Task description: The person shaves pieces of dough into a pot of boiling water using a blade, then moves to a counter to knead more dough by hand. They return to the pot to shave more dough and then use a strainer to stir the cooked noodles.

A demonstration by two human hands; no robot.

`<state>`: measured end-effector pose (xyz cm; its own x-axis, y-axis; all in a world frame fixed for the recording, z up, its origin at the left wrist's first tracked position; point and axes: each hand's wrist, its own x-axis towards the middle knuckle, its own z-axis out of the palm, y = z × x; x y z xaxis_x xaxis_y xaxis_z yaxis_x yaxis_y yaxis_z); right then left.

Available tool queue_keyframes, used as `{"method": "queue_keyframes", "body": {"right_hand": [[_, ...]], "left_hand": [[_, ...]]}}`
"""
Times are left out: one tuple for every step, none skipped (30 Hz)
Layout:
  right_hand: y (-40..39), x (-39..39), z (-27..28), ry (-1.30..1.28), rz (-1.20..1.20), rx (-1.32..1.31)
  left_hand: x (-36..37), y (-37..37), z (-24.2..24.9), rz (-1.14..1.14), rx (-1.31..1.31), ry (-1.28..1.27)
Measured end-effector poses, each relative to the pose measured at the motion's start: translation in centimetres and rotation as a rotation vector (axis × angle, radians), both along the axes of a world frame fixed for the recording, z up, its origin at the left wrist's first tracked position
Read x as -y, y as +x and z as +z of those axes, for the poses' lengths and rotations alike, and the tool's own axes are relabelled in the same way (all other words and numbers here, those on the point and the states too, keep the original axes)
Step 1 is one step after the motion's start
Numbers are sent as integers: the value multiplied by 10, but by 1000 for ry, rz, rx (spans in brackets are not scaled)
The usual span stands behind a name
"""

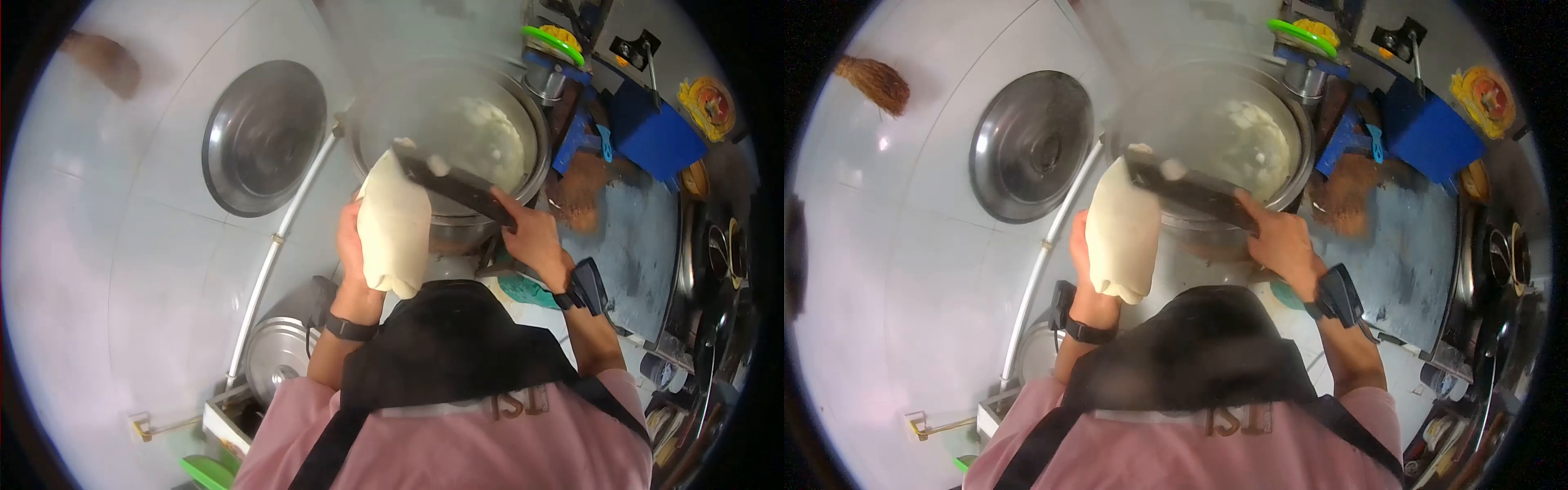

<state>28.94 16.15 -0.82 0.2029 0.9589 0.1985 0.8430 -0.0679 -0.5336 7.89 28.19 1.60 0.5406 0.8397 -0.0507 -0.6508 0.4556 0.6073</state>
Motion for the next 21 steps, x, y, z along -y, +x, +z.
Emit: {"method": "queue_keyframes", "body": {"right_hand": [[1,2,2,35,-26,-37],[0,6,5,62,-56,-79],[-13,4,12,185,18,-73],[-26,2,25,183,10,-77],[-37,-2,42,161,156,-78],[-42,-2,50,134,302,-82],[-43,-1,44,79,279,-50],[-39,-1,35,77,275,-51],[-27,-1,22,72,186,-34],[-14,0,11,67,99,-18],[0,4,1,-6,-18,45],[2,6,2,-7,-6,52],[3,9,5,-9,-51,-3],[3,13,6,-17,-102,-64],[-10,9,9,198,12,-76],[-23,6,19,195,4,-81],[-33,2,35,188,164,-72],[-41,-1,49,179,322,-64],[-46,-1,58,32,313,31],[-42,1,49,30,308,27],[-29,2,32,23,238,10]], "left_hand": [[-6,-1,0,-68,20,-1],[-7,-2,-3,-140,36,-10],[-5,-3,-16,-25,-21,-112],[-3,0,-26,85,-78,-205],[12,12,-9,278,-514,259],[27,21,7,467,-936,736],[18,14,8,233,-634,460],[8,6,9,13,-324,178],[5,6,8,-43,-150,29],[3,3,6,-98,26,-119],[1,-2,-3,-99,81,39],[2,-2,6,-97,63,-22],[0,0,10,-62,-30,-47],[-2,2,10,-33,-127,-78],[-2,2,-3,12,-144,-154],[-5,1,-24,53,-162,-221],[-5,9,-45,158,-133,132],[-15,2,-33,-14,-549,411],[1,9,-17,192,-648,595],[16,15,-7,409,-737,773],[11,11,-6,227,-436,293]]}}
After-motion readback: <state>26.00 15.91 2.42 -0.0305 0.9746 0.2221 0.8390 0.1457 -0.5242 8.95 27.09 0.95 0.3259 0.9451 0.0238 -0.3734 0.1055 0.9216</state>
